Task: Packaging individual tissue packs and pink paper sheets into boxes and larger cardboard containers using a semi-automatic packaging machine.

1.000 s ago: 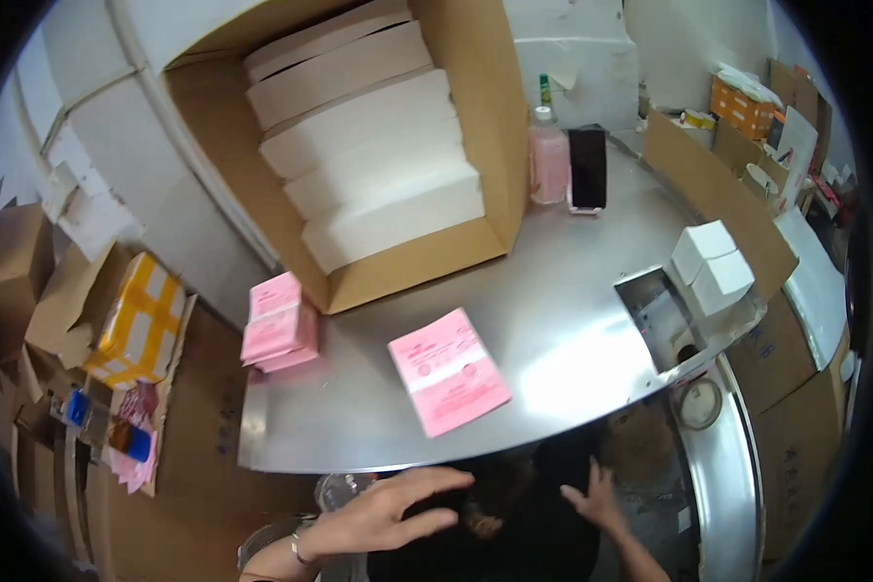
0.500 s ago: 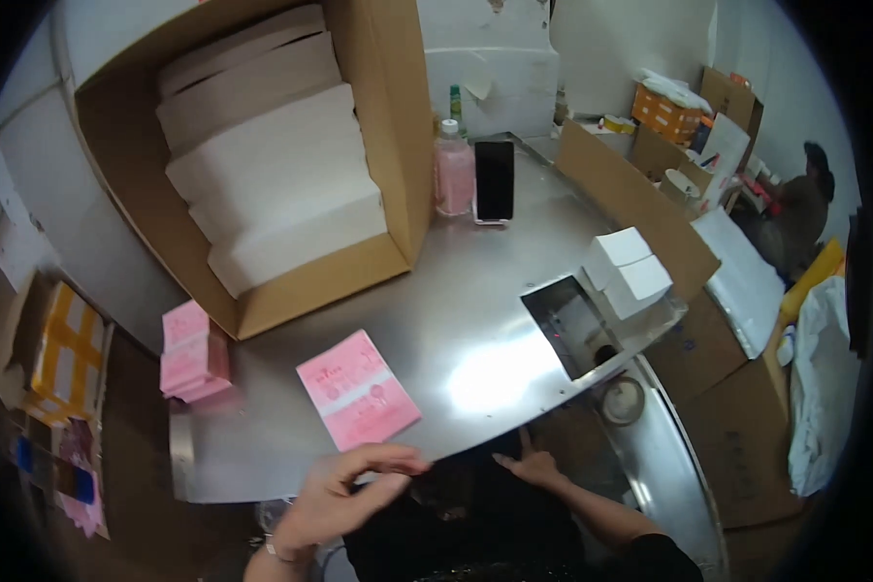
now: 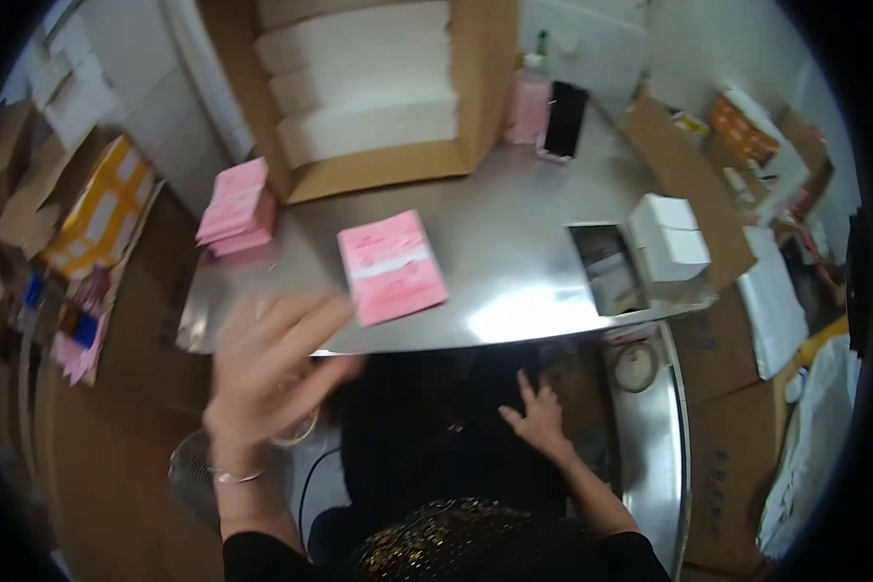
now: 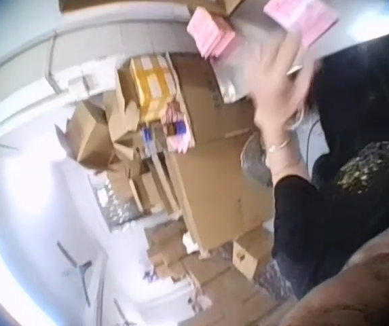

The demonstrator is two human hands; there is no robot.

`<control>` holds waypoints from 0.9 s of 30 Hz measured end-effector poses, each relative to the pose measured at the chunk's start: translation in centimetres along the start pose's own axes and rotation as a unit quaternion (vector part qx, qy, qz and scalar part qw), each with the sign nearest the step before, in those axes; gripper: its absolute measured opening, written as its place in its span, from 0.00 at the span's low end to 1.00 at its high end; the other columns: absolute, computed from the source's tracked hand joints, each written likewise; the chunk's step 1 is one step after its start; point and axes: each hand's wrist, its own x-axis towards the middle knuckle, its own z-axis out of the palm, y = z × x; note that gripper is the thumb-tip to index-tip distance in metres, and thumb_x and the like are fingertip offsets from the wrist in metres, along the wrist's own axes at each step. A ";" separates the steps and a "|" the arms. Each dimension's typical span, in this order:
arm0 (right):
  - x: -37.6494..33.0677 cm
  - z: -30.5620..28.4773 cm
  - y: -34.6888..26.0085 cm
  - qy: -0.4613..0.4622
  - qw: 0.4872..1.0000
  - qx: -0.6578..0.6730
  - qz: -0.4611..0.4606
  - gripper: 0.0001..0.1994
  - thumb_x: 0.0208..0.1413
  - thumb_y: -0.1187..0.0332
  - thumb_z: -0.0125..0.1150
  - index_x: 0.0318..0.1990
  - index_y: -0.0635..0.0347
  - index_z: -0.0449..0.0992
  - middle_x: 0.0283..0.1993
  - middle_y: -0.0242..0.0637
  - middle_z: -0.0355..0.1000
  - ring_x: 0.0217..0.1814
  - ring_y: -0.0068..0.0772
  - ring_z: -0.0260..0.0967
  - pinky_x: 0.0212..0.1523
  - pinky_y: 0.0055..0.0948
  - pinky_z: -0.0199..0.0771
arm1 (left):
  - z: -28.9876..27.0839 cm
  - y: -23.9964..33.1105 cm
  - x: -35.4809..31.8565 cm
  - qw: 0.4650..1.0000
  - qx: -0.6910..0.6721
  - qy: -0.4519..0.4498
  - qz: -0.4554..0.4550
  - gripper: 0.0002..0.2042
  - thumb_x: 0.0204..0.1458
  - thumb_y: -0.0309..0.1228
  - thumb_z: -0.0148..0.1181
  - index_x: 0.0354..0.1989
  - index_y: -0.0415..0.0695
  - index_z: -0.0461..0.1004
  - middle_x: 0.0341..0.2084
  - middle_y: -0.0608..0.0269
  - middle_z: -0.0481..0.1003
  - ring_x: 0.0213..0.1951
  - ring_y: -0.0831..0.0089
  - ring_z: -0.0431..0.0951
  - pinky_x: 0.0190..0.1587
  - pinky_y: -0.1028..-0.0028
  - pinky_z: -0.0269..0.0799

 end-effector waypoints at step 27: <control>10.5 -28.2 8.7 0.459 0.869 -0.158 -0.102 0.08 0.54 0.68 0.64 0.37 0.64 0.80 0.37 0.44 0.74 0.47 0.48 0.69 0.47 0.44 0.69 | 15.2 -6.6 0.8 0.970 0.023 -0.089 -0.224 0.23 0.52 0.28 0.63 0.58 0.47 0.70 0.48 0.50 0.71 0.52 0.49 0.67 0.59 0.54 0.57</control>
